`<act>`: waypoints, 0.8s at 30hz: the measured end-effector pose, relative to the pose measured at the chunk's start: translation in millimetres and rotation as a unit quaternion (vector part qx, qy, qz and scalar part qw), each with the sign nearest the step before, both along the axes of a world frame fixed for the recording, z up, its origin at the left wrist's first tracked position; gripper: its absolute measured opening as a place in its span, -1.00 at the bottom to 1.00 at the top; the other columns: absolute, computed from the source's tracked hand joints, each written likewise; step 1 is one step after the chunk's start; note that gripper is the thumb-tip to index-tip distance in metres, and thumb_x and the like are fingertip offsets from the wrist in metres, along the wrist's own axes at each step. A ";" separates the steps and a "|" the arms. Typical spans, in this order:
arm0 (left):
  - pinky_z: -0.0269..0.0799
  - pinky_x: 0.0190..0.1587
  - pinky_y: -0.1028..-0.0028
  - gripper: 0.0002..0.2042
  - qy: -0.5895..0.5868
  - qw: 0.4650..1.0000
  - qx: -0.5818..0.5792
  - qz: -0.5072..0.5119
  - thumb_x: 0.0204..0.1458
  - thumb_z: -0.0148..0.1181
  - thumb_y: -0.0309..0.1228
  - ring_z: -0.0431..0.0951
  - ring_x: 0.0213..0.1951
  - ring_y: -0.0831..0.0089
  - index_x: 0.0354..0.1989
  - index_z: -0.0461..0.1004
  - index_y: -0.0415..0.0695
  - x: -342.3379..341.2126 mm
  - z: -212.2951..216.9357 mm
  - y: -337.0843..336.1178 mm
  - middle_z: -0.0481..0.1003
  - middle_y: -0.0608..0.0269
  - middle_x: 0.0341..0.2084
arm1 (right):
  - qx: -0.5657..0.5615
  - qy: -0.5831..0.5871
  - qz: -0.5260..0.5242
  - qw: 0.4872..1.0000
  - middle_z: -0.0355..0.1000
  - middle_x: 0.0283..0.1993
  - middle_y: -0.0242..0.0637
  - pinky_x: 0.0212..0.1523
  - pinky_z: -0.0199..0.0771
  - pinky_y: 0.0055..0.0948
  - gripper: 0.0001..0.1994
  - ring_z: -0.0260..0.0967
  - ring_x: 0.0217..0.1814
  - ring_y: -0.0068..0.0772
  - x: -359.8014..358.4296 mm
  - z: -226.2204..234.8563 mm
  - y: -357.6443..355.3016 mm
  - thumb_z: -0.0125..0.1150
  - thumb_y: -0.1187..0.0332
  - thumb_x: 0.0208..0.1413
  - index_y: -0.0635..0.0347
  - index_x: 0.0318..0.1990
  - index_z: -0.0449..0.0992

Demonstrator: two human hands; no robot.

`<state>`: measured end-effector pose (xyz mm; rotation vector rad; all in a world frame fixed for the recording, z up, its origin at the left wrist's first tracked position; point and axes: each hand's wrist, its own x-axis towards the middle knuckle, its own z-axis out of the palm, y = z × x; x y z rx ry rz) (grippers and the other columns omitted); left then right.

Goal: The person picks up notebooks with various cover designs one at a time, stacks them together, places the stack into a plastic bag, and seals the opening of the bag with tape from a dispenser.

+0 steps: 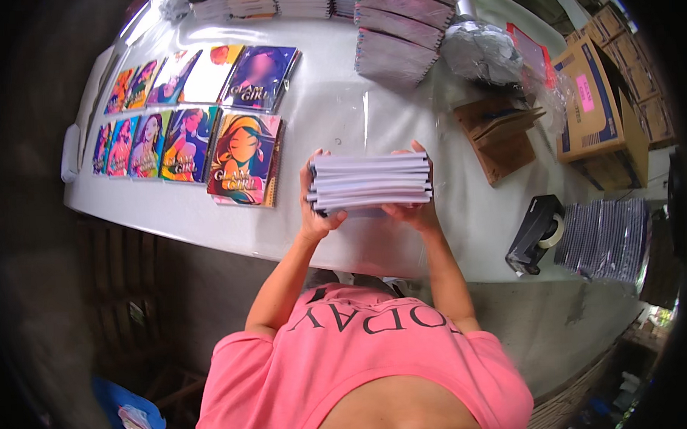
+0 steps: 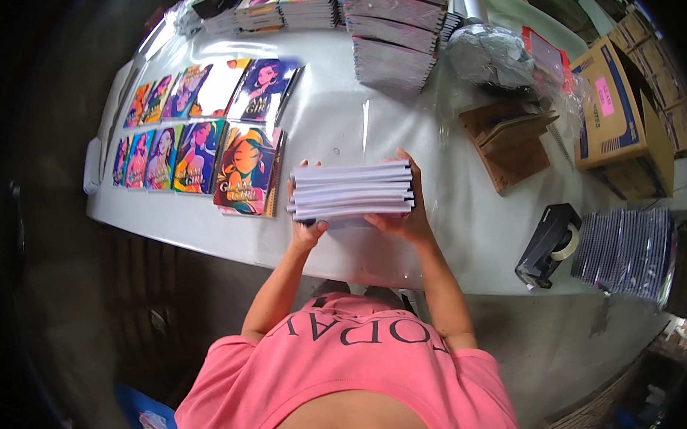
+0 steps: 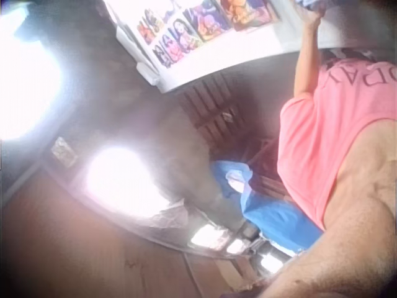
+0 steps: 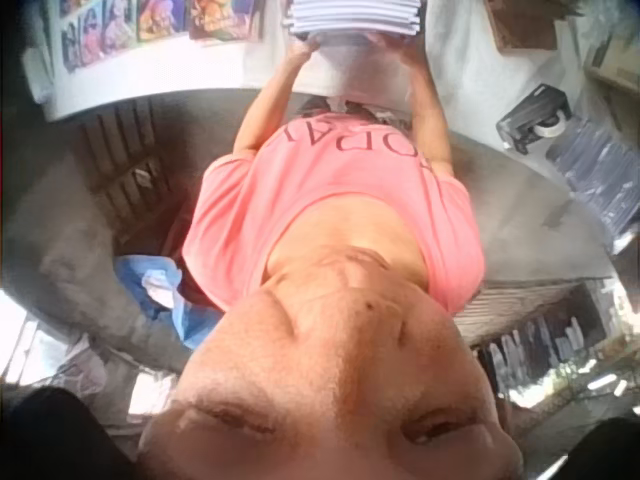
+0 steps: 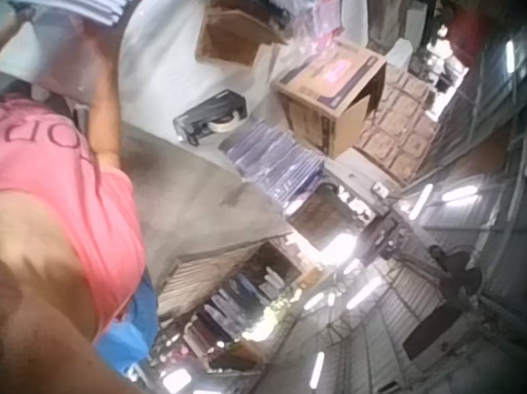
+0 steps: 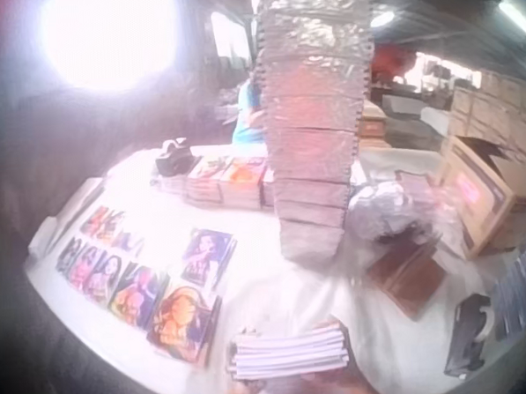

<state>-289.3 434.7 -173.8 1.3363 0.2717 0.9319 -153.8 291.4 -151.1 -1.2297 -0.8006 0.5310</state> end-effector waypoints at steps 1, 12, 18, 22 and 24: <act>0.05 0.21 0.28 0.10 0.038 0.999 -0.003 -0.015 -0.45 0.42 0.01 0.19 0.17 0.19 0.26 -0.06 -0.31 -7.3 -9.0 2.1 0.19 0.00 0.09 | -0.007 0.054 -0.002 0.998 0.14 0.15 -0.19 0.19 0.18 -0.28 0.19 0.13 0.22 -0.28 -2.9 4.2 1.2 0.59 0.27 -0.52 0.14 0.32 -0.14; 0.14 0.16 0.33 -0.05 0.039 0.985 0.170 -0.019 -0.48 0.43 -0.18 0.30 0.08 0.21 0.20 0.13 -0.28 -9.5 9.3 22.8 0.31 0.01 0.02 | -0.081 -0.345 -0.078 0.932 0.01 0.06 -0.22 0.05 0.22 -0.23 -0.15 0.04 0.10 -0.31 18.5 -16.7 -1.0 0.56 0.17 -0.42 0.15 0.09 0.18; 0.26 0.08 0.39 -0.09 0.053 0.995 0.085 -0.028 -0.47 0.45 -0.29 0.39 0.01 0.32 0.19 0.16 -0.24 -4.8 0.0 18.4 0.37 0.07 -0.02 | -0.112 -0.296 -0.023 0.948 0.02 0.07 -0.20 0.22 -0.04 -0.17 -0.12 0.10 0.10 -0.15 16.6 -14.5 0.4 0.52 -0.01 -0.41 0.07 0.11 0.19; 0.26 0.08 0.40 -0.10 0.049 0.998 0.050 -0.008 -0.46 0.46 -0.33 0.39 0.01 0.34 0.18 0.15 -0.24 -1.0 -0.6 13.0 0.37 0.10 -0.03 | -0.244 -0.342 -0.033 0.907 0.21 0.00 -0.27 0.25 -0.09 -0.05 -0.30 0.12 0.08 -0.10 17.0 -23.4 -6.5 0.47 -0.04 -0.36 0.14 -0.05 0.38; 0.27 0.06 0.40 -0.10 0.061 0.996 0.063 -0.016 -0.47 0.47 -0.32 0.39 0.00 0.34 0.18 0.15 -0.24 -2.0 -3.2 16.0 0.36 0.09 -0.03 | -0.153 -0.360 -0.104 0.914 0.24 0.00 -0.29 0.24 -0.07 -0.05 -0.31 0.11 0.12 -0.10 13.8 3.9 3.9 0.46 -0.05 -0.37 0.15 -0.06 0.40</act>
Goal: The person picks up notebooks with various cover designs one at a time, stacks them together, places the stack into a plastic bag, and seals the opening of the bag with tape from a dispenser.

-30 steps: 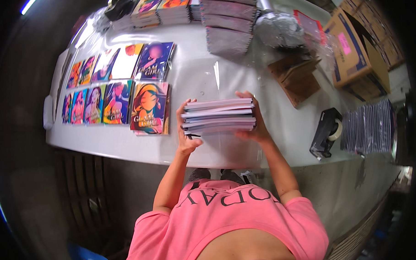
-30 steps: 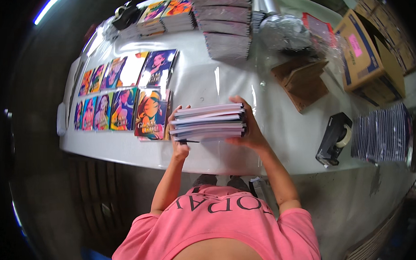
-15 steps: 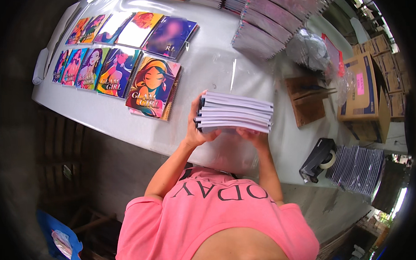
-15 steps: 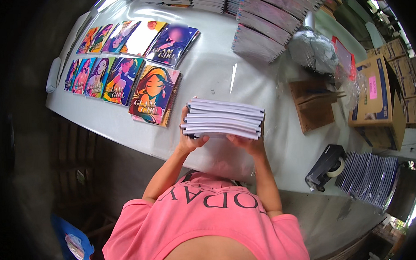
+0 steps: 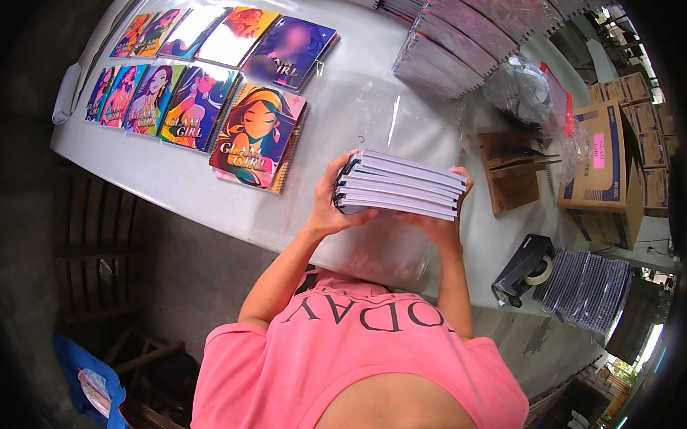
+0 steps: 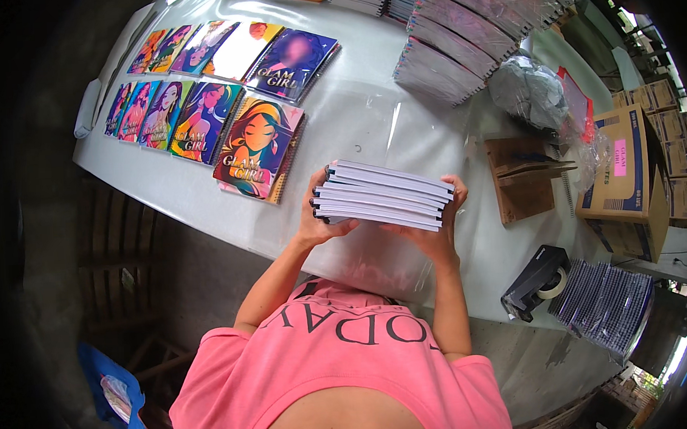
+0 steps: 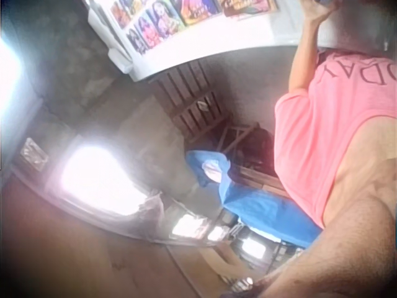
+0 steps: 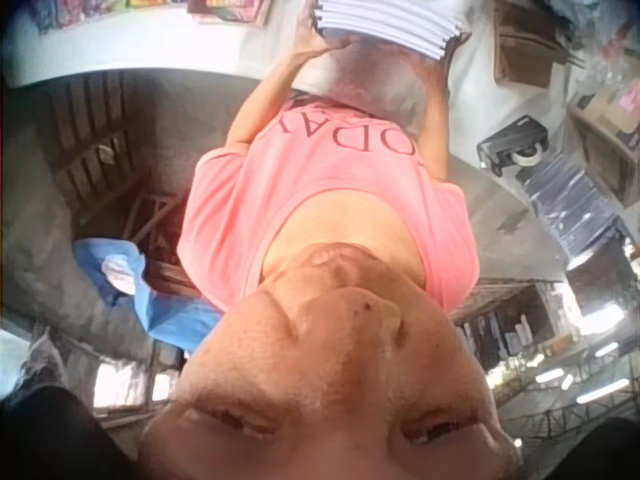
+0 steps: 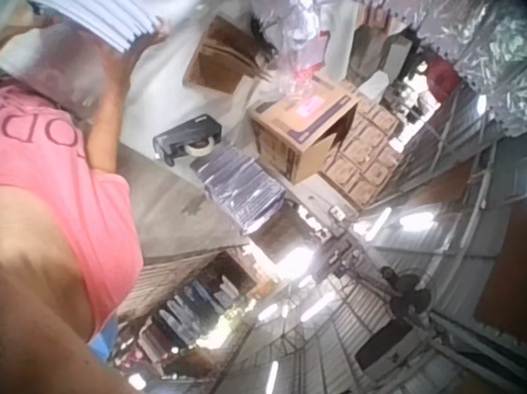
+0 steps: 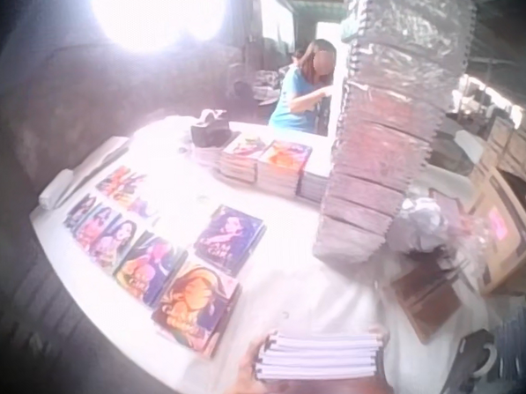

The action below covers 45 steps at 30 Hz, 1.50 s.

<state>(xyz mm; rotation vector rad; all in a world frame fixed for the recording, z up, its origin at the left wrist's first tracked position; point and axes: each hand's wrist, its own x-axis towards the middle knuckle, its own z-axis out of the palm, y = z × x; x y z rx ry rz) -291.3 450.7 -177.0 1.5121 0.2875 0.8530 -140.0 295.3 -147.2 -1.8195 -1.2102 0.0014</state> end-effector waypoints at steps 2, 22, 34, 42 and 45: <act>0.27 0.05 0.39 -0.08 0.018 0.997 0.070 0.026 -0.48 0.48 -0.31 0.38 -0.02 0.32 0.18 0.14 -0.24 -0.5 3.5 7.0 0.34 0.10 -0.04 | 0.066 0.005 0.024 0.997 0.24 0.02 -0.30 0.23 0.00 -0.09 -0.29 0.10 0.18 -0.11 0.3 18.8 4.4 0.49 -0.02 -0.38 0.17 -0.05 0.39; 0.21 0.10 0.28 0.01 -0.018 0.995 -0.099 -0.008 -0.55 0.54 -0.13 0.29 0.06 0.25 0.15 0.09 -0.26 4.2 -3.9 -12.6 0.25 0.09 0.01 | 0.089 0.299 0.037 0.949 -0.11 0.24 -0.12 0.26 0.01 -0.17 0.32 -0.07 0.28 -0.16 -3.9 -8.6 -11.0 0.61 0.00 -0.57 0.18 0.33 -0.27; 0.38 -0.05 0.39 0.01 0.015 0.984 0.103 0.143 -0.65 0.63 -0.19 0.46 -0.14 0.35 0.09 0.16 -0.27 3.5 -14.4 -23.2 0.40 0.15 -0.17 | 0.075 0.049 0.089 0.992 0.08 0.00 -0.23 0.12 0.17 -0.36 -0.11 0.05 0.16 -0.19 12.0 -26.5 -0.8 0.57 0.10 -0.44 0.08 0.12 0.18; 0.44 -0.11 0.37 -0.04 0.008 0.990 -0.010 0.143 -0.57 0.59 -0.24 0.50 -0.13 0.28 0.11 0.17 -0.25 -1.9 -74.4 -27.6 0.42 0.08 -0.09 | 0.097 0.238 0.172 0.951 0.31 0.06 -0.19 0.27 0.04 -0.26 -0.12 0.19 0.18 -0.19 12.8 -79.4 -3.5 0.51 0.17 -0.29 0.28 0.18 0.11; 0.46 -0.16 0.38 -0.09 0.082 0.981 0.031 0.172 -0.54 0.58 -0.22 0.54 -0.19 0.28 0.08 0.22 -0.26 3.7 -44.0 -24.8 0.48 0.08 -0.18 | 0.043 0.235 0.109 0.965 0.37 0.03 -0.22 0.15 0.24 -0.28 -0.20 0.29 0.12 -0.23 3.8 -44.5 1.8 0.51 0.13 -0.30 0.30 0.10 0.24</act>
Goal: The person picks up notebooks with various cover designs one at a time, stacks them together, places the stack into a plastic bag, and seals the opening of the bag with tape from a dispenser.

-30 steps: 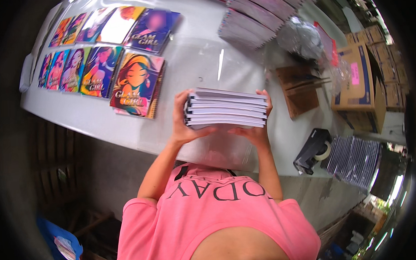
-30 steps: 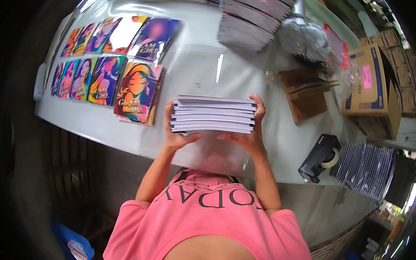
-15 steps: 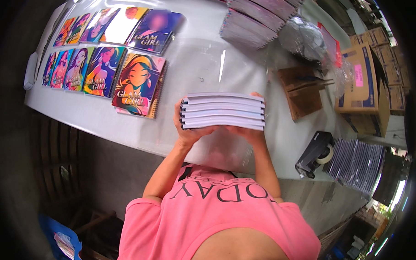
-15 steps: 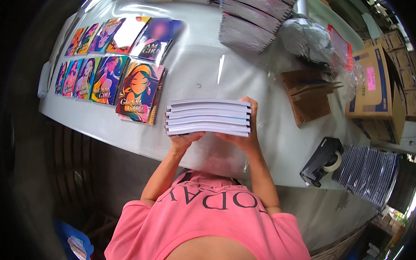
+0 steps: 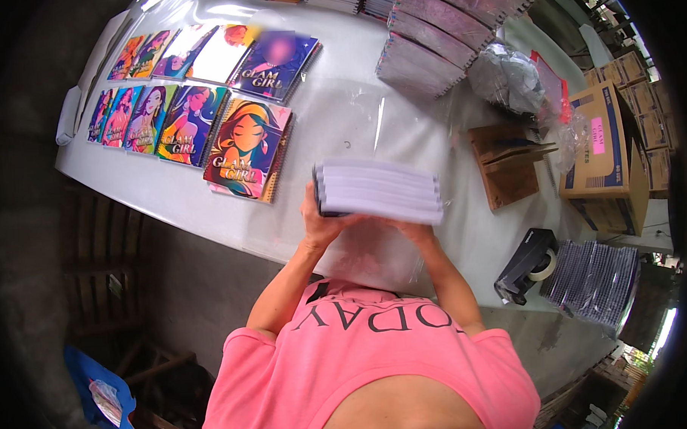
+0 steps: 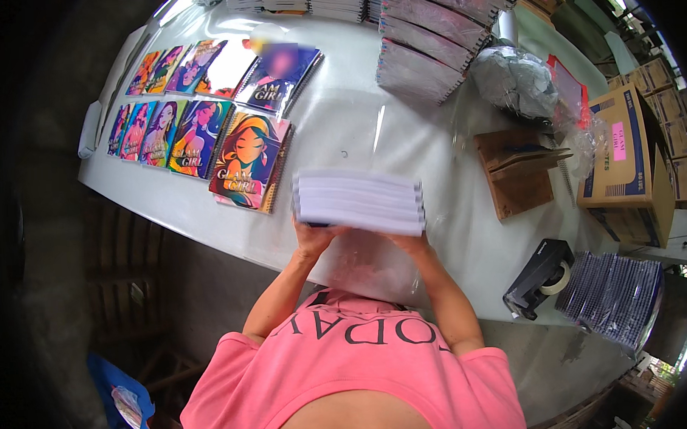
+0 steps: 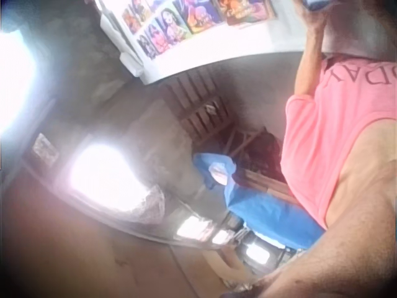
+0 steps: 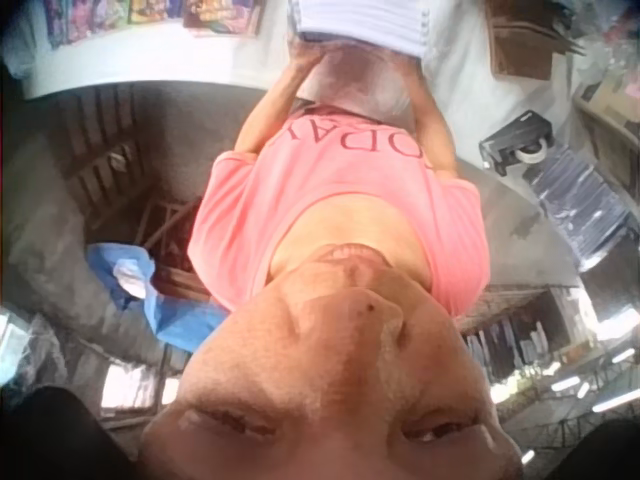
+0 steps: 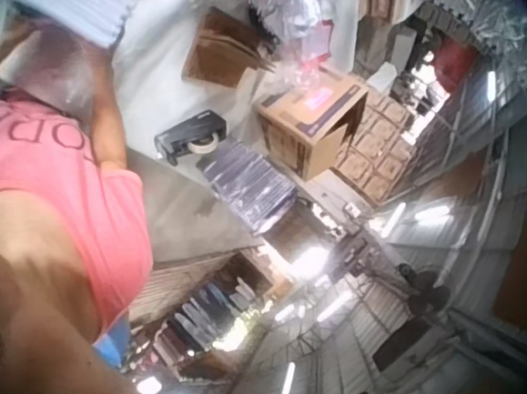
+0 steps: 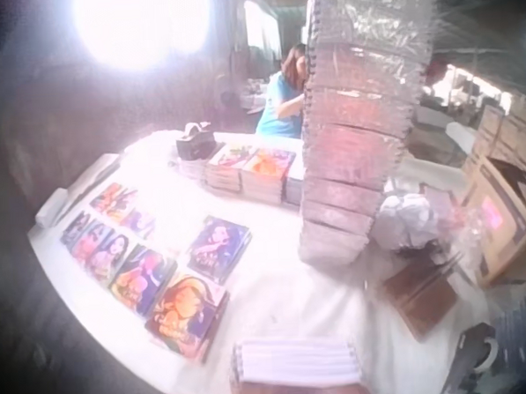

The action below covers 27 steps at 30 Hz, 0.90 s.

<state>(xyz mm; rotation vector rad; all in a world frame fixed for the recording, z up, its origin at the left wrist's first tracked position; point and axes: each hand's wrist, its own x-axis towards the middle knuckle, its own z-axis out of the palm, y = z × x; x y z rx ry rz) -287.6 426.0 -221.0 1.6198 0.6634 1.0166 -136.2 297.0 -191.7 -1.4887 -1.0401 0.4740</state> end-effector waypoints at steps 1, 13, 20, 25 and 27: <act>0.46 -0.16 0.38 -0.10 0.065 0.996 0.062 0.007 -0.54 0.58 -0.21 0.54 -0.21 0.28 0.07 0.23 -0.27 2.1 31.7 2.9 0.50 0.09 -0.22 | -0.078 -0.056 -0.029 0.995 0.38 0.03 -0.23 0.11 0.30 -0.29 -0.24 0.32 0.09 -0.27 -2.3 21.3 1.2 0.51 0.13 -0.31 0.29 0.06 0.30; -0.09 0.24 0.13 -0.38 0.421 0.862 0.264 0.105 0.07 -0.06 0.05 0.03 0.28 0.09 0.21 0.20 -0.12 -0.7 30.7 47.0 0.04 -0.14 0.25 | -0.323 0.316 -0.017 0.892 0.51 -0.19 -0.13 -0.06 0.43 -0.44 -0.42 0.47 -0.15 -0.37 47.5 23.7 36.4 0.55 0.21 -0.38 0.37 -0.16 0.52; -0.48 0.23 -0.19 -0.35 0.570 0.666 0.466 0.119 0.10 -0.26 0.13 -0.21 0.37 0.20 0.26 0.16 -0.04 -36.2 -28.1 56.5 -0.15 0.24 0.36 | -0.339 0.319 -0.020 0.885 0.51 -0.19 -0.11 -0.07 0.45 -0.41 -0.38 0.48 -0.17 -0.33 44.5 23.5 40.6 0.55 0.16 -0.41 0.37 -0.16 0.52; -0.39 0.16 -0.33 -0.38 0.527 0.796 0.291 0.067 0.05 -0.10 0.08 -0.18 0.34 -0.02 0.23 0.20 -0.03 -38.9 -9.3 71.8 -0.12 0.17 0.34 | -0.340 0.324 -0.029 0.882 0.51 -0.20 -0.09 -0.09 0.47 -0.40 -0.39 0.49 -0.21 -0.32 44.3 23.8 40.4 0.56 0.18 -0.41 0.39 -0.16 0.51; -0.34 0.13 -0.35 -0.41 0.508 0.811 0.274 0.094 0.05 -0.04 0.03 -0.12 0.32 -0.02 0.21 0.21 -0.01 -35.3 1.1 84.9 -0.06 0.13 0.32 | -0.324 0.322 -0.028 0.889 0.51 -0.21 -0.09 -0.09 0.46 -0.41 -0.40 0.49 -0.21 -0.31 45.2 20.8 39.2 0.55 0.18 -0.41 0.40 -0.18 0.52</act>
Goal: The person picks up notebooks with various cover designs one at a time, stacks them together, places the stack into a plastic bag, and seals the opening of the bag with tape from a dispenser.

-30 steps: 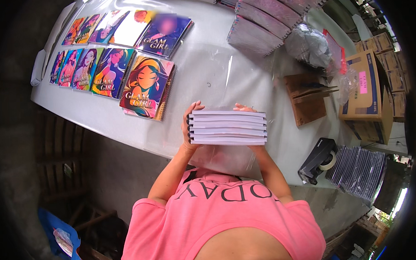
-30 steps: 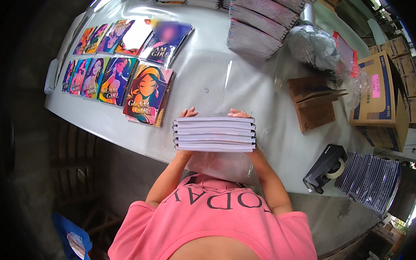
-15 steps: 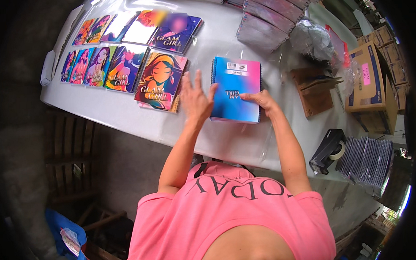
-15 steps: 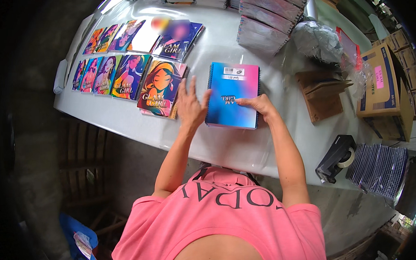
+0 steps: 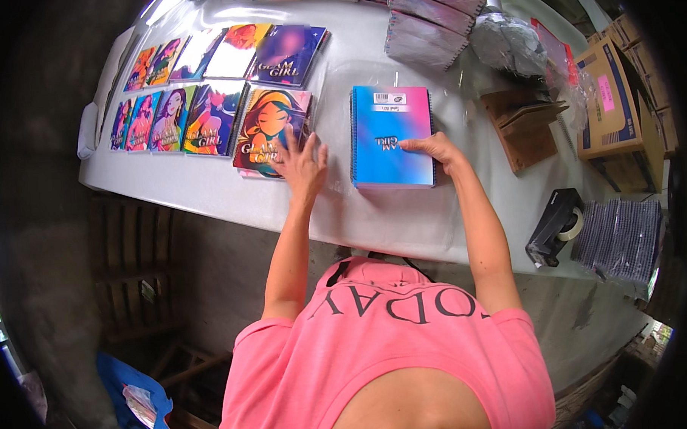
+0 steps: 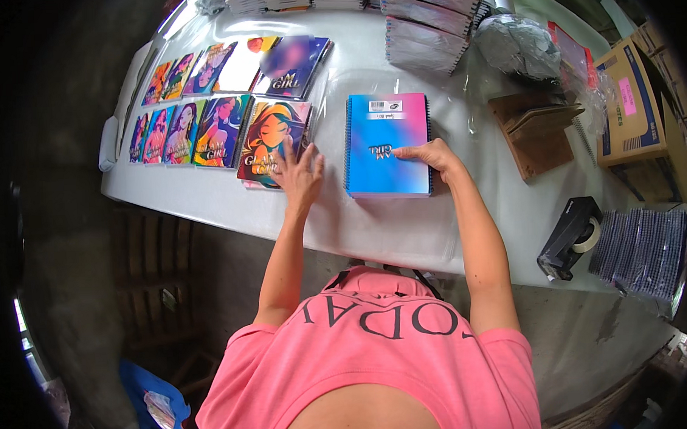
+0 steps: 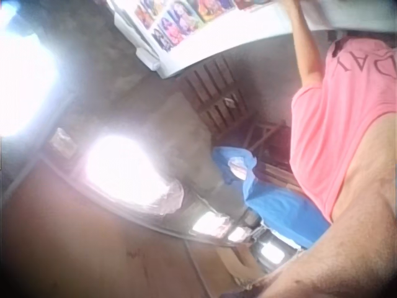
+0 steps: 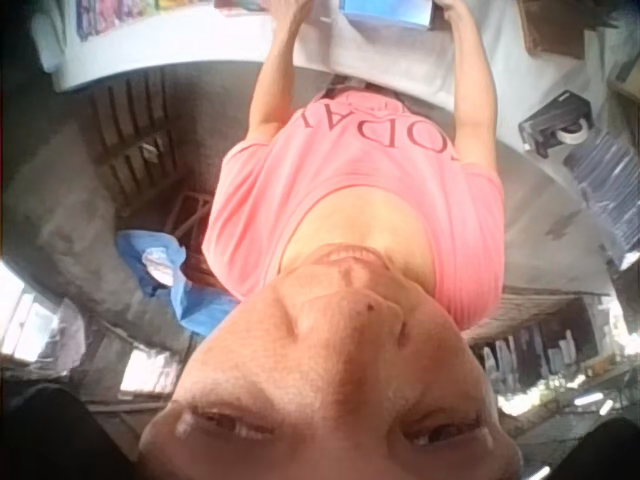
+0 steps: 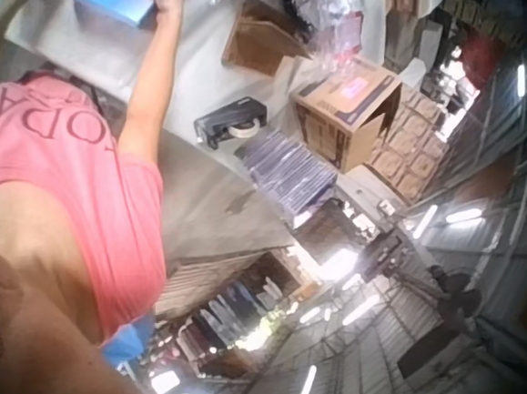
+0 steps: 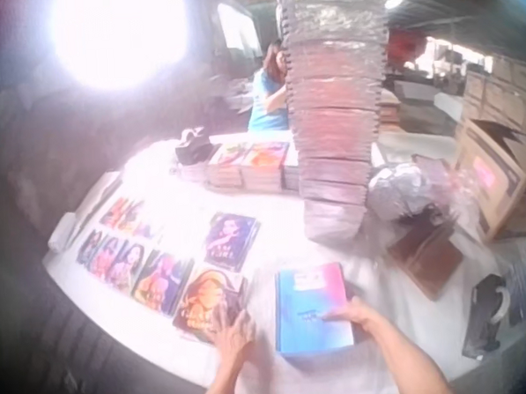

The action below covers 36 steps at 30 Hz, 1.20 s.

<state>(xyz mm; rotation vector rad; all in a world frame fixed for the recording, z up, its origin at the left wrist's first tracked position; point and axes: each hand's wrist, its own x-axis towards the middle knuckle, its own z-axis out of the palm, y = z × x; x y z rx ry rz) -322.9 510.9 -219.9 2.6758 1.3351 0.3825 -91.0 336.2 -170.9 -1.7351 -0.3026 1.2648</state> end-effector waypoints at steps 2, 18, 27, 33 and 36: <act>0.08 0.09 -0.02 -0.45 -0.134 0.991 -0.005 0.026 -0.11 0.27 -0.23 0.20 0.15 0.10 0.10 0.30 -0.05 7.4 13.5 12.9 0.15 0.03 0.15 | 0.009 0.000 -0.002 1.000 0.51 -0.22 -0.09 -0.09 0.46 -0.41 -0.41 0.49 -0.21 -0.31 0.5 -1.3 0.0 0.55 0.19 -0.42 0.40 -0.19 0.52; 0.34 -0.55 0.20 -0.81 -0.139 0.989 0.042 0.009 0.09 0.09 -0.28 0.48 -0.61 0.02 -0.24 0.44 -0.12 11.3 31.1 52.8 0.47 -0.01 -0.69 | -0.001 -0.010 -0.018 1.000 0.52 -0.25 -0.10 -0.10 0.44 -0.42 -0.42 0.47 -0.20 -0.33 -2.7 1.7 -1.9 0.56 0.20 -0.45 0.39 -0.22 0.54; 0.33 -0.58 0.21 -0.85 -0.240 0.953 0.131 -0.129 0.11 0.05 -0.31 0.46 -0.63 0.05 -0.35 0.47 -0.11 5.7 35.9 56.5 0.46 0.11 -0.69 | 0.002 -0.002 -0.025 1.000 0.53 -0.26 -0.12 -0.11 0.45 -0.44 -0.42 0.48 -0.22 -0.37 -0.9 -5.4 -1.5 0.56 0.19 -0.45 0.40 -0.23 0.54; 0.39 -0.54 0.36 -0.64 -0.103 0.993 -0.048 0.038 -0.08 0.29 -0.26 0.48 -0.63 0.25 -0.17 0.37 -0.18 8.6 59.3 52.5 0.48 0.11 -0.69 | -0.002 -0.009 -0.016 1.000 0.52 -0.26 -0.11 -0.10 0.45 -0.44 -0.42 0.48 -0.22 -0.34 -1.3 -3.0 -1.7 0.56 0.17 -0.46 0.40 -0.24 0.54; 0.41 -0.47 0.45 -0.49 -0.241 0.957 -0.158 -0.023 -0.23 0.43 -0.34 0.51 -0.61 0.36 -0.11 0.32 -0.21 1.5 62.2 56.2 0.52 0.12 -0.66 | -0.006 -0.017 -0.020 1.000 0.52 -0.26 -0.10 -0.09 0.44 -0.44 -0.42 0.48 -0.22 -0.33 -1.2 -3.4 -2.8 0.56 0.16 -0.46 0.39 -0.25 0.55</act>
